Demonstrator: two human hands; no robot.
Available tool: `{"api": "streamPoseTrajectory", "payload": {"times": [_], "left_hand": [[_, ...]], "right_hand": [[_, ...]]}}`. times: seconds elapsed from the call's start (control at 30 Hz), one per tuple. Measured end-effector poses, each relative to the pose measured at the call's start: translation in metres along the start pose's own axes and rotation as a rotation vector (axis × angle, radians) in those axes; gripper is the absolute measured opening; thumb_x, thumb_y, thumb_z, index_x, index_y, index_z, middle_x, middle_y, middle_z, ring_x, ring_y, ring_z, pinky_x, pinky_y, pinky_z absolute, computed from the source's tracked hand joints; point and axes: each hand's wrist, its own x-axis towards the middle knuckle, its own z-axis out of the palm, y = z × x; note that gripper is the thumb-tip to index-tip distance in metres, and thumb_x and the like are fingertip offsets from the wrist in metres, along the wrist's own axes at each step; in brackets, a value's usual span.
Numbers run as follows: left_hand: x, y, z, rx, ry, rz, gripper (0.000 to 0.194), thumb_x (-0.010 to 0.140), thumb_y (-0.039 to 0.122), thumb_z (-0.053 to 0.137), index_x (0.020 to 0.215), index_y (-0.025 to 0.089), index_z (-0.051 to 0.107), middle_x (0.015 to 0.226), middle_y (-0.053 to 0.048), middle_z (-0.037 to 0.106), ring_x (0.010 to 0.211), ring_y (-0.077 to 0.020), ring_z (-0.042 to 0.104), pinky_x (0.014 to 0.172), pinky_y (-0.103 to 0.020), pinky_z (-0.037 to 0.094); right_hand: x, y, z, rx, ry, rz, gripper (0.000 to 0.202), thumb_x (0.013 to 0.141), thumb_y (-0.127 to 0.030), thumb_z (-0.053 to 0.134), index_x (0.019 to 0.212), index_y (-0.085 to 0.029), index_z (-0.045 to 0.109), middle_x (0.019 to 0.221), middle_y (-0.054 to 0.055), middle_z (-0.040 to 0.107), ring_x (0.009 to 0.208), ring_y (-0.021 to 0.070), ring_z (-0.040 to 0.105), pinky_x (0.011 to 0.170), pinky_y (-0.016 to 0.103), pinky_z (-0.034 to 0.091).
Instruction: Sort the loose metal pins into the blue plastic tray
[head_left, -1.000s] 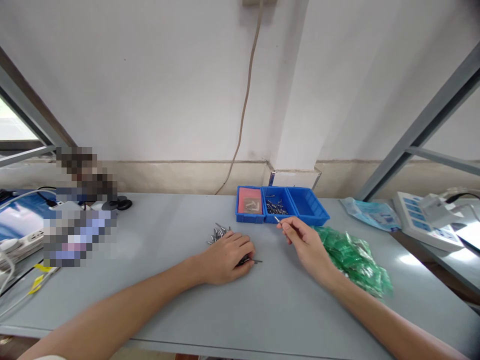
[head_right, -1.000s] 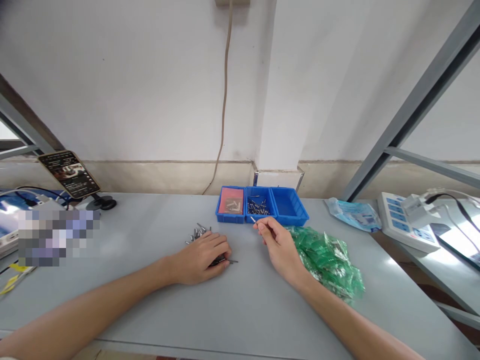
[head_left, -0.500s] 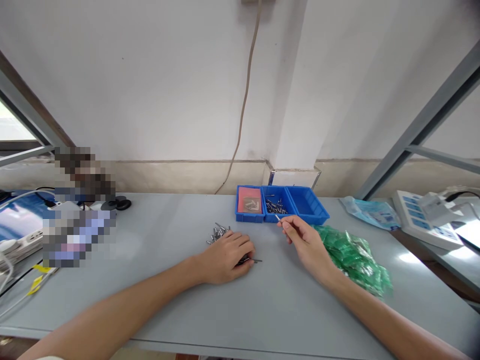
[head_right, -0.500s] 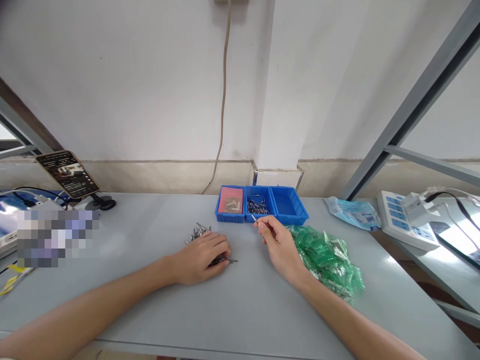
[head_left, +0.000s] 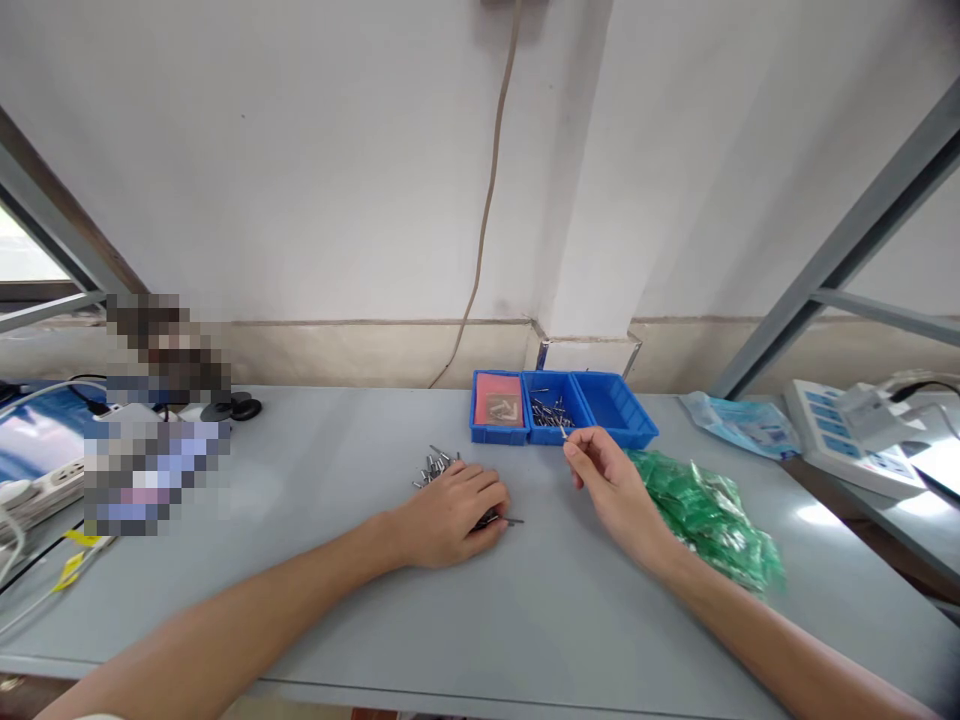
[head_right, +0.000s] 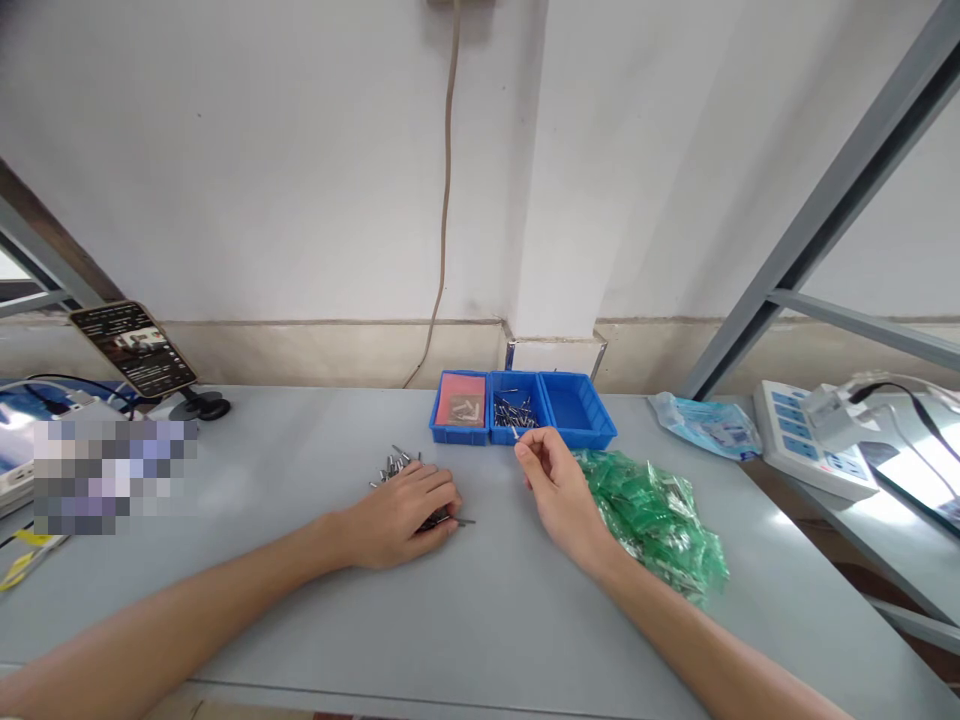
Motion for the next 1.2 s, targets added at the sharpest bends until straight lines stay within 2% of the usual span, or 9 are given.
{"api": "streamPoseTrajectory", "payload": {"times": [0.17,0.47,0.73,0.9,1.07,1.2], "left_hand": [[0.000,0.000,-0.001,0.005,-0.002,0.000,0.006,0.105,0.027,0.056,0.104,0.021,0.054,0.101,-0.003,0.063,0.093,-0.0206,0.058,0.086,-0.036,0.038],[0.000,0.000,0.000,-0.013,-0.001,-0.001,0.007,0.105,0.027,0.055,0.103,0.021,0.053,0.103,-0.004,0.065,0.094,-0.0211,0.058,0.087,-0.036,0.038],[0.000,0.001,0.000,-0.018,0.004,-0.007,0.006,0.105,0.026,0.056,0.103,0.021,0.053,0.102,-0.003,0.065,0.092,-0.0207,0.058,0.086,-0.037,0.038],[0.000,0.001,-0.001,-0.016,-0.004,-0.004,0.006,0.105,0.027,0.055,0.103,0.021,0.054,0.101,-0.004,0.064,0.092,-0.0208,0.058,0.086,-0.037,0.039],[0.000,0.000,0.000,-0.007,0.004,-0.003,0.007,0.106,0.028,0.054,0.104,0.022,0.054,0.101,-0.004,0.064,0.092,-0.0214,0.059,0.086,-0.037,0.039],[0.000,0.001,0.000,-0.007,0.001,-0.006,0.007,0.106,0.028,0.055,0.103,0.021,0.054,0.101,-0.004,0.064,0.092,-0.0210,0.059,0.086,-0.037,0.039]], "right_hand": [[0.001,0.006,0.000,0.002,0.019,-0.013,0.026,0.102,-0.051,0.059,0.097,-0.025,0.058,0.084,0.000,0.057,0.067,0.0169,0.052,0.064,0.031,0.046],[0.002,0.007,-0.002,-0.070,-0.019,-0.056,0.028,0.102,-0.051,0.059,0.104,-0.027,0.073,0.104,0.005,0.074,0.070,0.0194,0.056,0.065,0.034,0.047],[0.003,0.014,-0.002,-0.011,-0.034,-0.012,0.031,0.106,-0.051,0.052,0.108,-0.025,0.069,0.092,0.004,0.063,0.069,0.0179,0.055,0.066,0.033,0.047],[0.002,0.009,-0.001,0.051,-0.031,0.005,0.029,0.104,-0.051,0.055,0.108,-0.024,0.065,0.100,0.005,0.065,0.069,0.0168,0.054,0.066,0.032,0.049],[0.002,0.007,-0.001,0.006,0.000,0.000,0.028,0.101,-0.052,0.061,0.105,-0.024,0.065,0.094,0.004,0.066,0.069,0.0175,0.054,0.064,0.031,0.047],[0.003,0.008,-0.001,-0.017,0.010,-0.026,0.028,0.098,-0.051,0.066,0.102,-0.024,0.069,0.093,0.004,0.068,0.075,0.0194,0.057,0.069,0.033,0.048]]}}
